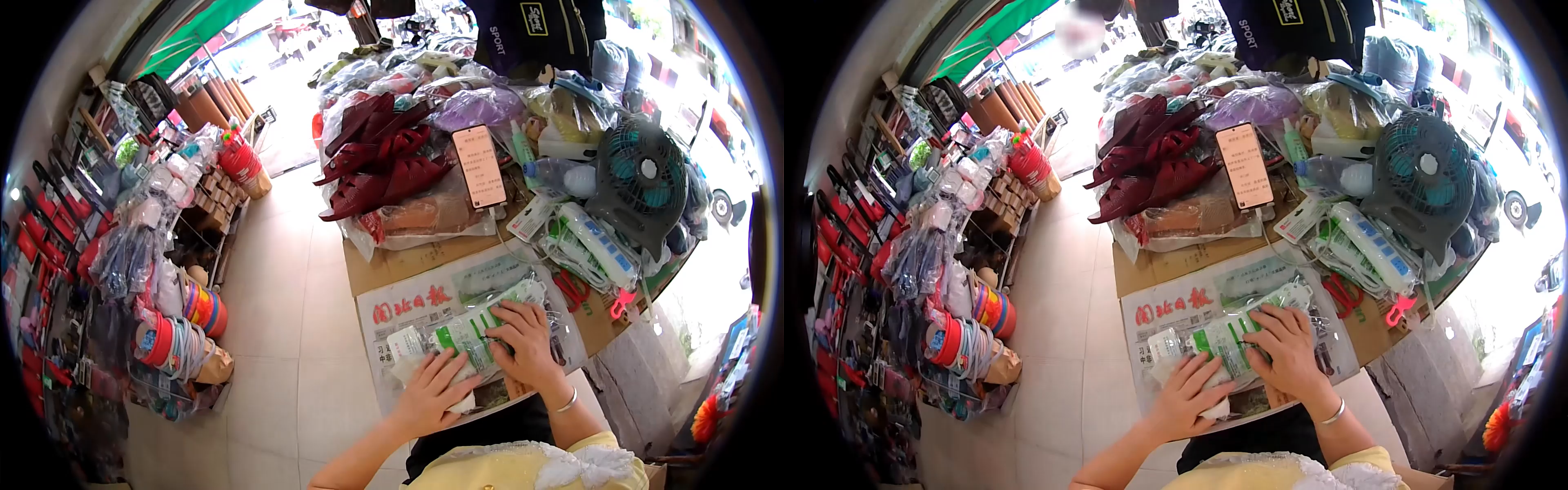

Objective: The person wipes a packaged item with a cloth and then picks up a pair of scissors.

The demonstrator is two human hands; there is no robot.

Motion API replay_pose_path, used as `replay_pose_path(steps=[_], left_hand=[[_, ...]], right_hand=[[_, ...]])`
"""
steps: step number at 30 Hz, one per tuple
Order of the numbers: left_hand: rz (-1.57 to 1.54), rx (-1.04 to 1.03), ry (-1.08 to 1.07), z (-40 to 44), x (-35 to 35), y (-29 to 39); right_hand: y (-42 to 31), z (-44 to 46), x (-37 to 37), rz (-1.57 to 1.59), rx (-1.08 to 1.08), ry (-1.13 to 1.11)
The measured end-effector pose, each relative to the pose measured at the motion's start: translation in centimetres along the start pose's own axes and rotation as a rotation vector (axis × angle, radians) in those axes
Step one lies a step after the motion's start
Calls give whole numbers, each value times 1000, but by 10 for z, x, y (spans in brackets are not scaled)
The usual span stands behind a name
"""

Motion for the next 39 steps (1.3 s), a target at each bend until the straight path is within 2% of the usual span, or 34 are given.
replay_pose_path(steps=[3, 5, 6, 8, 11, 13, 15, 18, 22, 24, 27, 29, 31, 35, 38, 39], left_hand=[[-3, -53, 32, -6, 2, -21], [-46, 122, 169, -11, 21, -60], [-45, 117, 169, -10, 22, -74], [4, 275, 223, -17, 28, -108], [-12, 174, 172, -5, 19, -83], [-87, 158, 143, 4, 14, -39], [-67, -80, 6, 13, -3, 12], [-60, -95, 9, 11, -4, 8], [-32, -8, 141, 4, 17, -54], [-91, 250, 296, -9, 30, -98], [34, 156, 233, -4, 29, -76], [-12, 130, 172, -2, 16, -41], [39, -62, 33, 4, 0, 4], [8, -78, 12, 1, 0, -3], [-15, -13, 128, -2, 17, -55], [-57, 122, 176, -6, 22, -84]], right_hand=[[-1, 1, 0, -14, 5, 3], [0, 0, 0, -14, 2, 15], [0, 0, 1, -16, 3, 20], [-1, 1, 2, -12, 4, 24], [0, 1, 2, -12, 8, 23], [1, 1, 2, -12, 6, 26], [1, -1, 0, -9, 0, 14], [0, 0, -1, -24, 3, 12], [2, 0, -1, -35, -2, 34], [2, 0, 0, -34, -3, 45], [3, 0, -1, -32, -10, 33], [3, -1, -1, -38, -2, 45], [3, 0, 0, -33, -14, 29], [1, 0, 0, -26, -7, 30], [1, 0, 0, -37, 0, 49], [1, 0, 1, -38, 0, 56]])
Point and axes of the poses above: each hand's wrist, its own z-axis towards the middle knuckle, its own x-axis out of the back of the hand, y = z × x, the point moved 10 cm from there along z, towards the middle knuckle, and after that the axes turned 13 degrees about -x, right-handed, at the moved point
